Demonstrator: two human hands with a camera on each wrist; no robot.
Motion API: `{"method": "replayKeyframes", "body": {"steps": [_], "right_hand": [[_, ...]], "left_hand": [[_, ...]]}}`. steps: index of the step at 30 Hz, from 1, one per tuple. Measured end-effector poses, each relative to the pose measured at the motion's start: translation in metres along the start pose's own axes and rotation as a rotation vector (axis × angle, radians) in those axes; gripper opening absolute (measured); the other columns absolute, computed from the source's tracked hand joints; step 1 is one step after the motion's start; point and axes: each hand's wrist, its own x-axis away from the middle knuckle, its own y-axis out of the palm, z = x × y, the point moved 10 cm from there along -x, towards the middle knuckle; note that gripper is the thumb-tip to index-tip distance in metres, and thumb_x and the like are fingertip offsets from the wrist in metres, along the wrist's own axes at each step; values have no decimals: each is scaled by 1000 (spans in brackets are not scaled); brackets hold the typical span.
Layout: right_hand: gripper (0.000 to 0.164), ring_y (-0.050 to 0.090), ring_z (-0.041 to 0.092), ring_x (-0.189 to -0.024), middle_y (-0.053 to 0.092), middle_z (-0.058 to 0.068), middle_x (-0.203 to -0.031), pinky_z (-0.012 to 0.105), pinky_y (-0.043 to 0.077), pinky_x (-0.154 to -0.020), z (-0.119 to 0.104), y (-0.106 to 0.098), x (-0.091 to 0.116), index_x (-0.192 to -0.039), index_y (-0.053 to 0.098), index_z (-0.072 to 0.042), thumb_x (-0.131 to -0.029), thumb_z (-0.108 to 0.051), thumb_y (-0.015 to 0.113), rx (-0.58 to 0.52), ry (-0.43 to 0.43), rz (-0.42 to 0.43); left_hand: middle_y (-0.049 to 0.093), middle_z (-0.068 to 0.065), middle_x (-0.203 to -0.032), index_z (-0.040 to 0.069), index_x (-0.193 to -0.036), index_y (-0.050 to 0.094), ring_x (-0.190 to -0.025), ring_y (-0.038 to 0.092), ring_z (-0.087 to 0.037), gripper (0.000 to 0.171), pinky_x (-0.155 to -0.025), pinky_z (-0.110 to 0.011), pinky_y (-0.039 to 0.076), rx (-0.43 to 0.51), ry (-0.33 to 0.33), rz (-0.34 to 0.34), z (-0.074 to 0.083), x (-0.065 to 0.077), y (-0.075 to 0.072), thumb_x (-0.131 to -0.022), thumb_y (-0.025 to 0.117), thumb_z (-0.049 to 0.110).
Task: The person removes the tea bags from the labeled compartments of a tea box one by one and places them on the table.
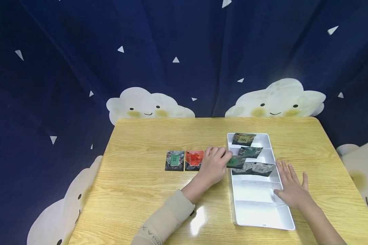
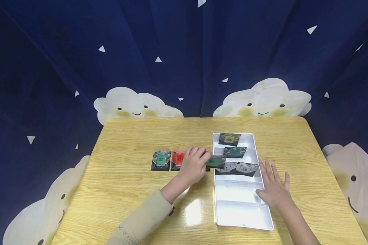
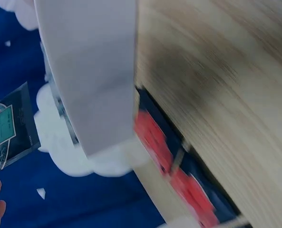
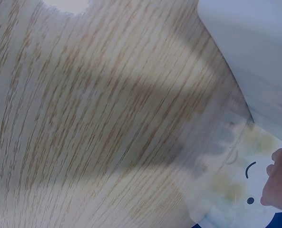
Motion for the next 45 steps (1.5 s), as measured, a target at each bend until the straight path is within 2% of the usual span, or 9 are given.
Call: {"method": "replayKeyframes", "body": {"steps": [5,13,19,24,30,37,45], "right_hand": [[101,-6,40,-136,-1,20,-150,62,-20,-95,0,0,0,-146,-11,-15,-75,-25,61,3,3,-4],[101,-6,41,-136,-11,17,-150,61,-23,-94,-1,2,0,-145,-14,-17,-76,-25,60,-3,17,-27],[101,-6,42,-136,-8,18,-150,63,-20,-94,0,3,-1,-145,-13,-15,-76,-26,60,0,24,-40],[101,-4,42,-135,-6,19,-150,64,-18,-95,0,2,-2,-145,-13,-15,-76,-26,60,6,24,-40],[101,-4,41,-136,-2,21,-150,63,-20,-95,-1,0,-1,-145,-13,-15,-76,-25,60,1,17,-24],[101,-5,41,-136,-5,20,-150,60,-23,-94,0,2,-1,-145,-14,-15,-76,-26,60,6,27,-36],[101,-6,41,-136,-4,20,-150,62,-21,-94,1,2,-1,-145,-14,-15,-76,-26,60,7,31,-42]], "left_hand": [[48,2,-85,17,-96,57,-79,42,-16,20,-85,-34,37,50,-93,36,-39,17,-4,-85,44,9],[46,0,-80,13,-91,57,-76,43,-18,16,-83,-38,38,100,-216,66,-96,49,-6,-88,41,10],[47,-1,-81,12,-92,56,-78,44,-20,13,-87,-41,36,137,-291,-9,-136,73,-1,-89,43,11],[46,-2,-82,12,-92,55,-81,43,-22,9,-88,-42,35,124,-349,-62,-171,96,2,-89,46,11],[44,-2,-83,12,-90,53,-85,42,-25,5,-90,-44,32,149,-410,-160,-205,124,10,-90,48,9],[44,-2,-84,12,-91,52,-87,41,-24,6,-90,-43,29,162,-475,-247,-235,149,18,-89,48,7],[42,-2,-88,13,-92,51,-89,38,-23,7,-96,-43,26,154,-529,-384,-257,171,33,-92,46,7]]}}
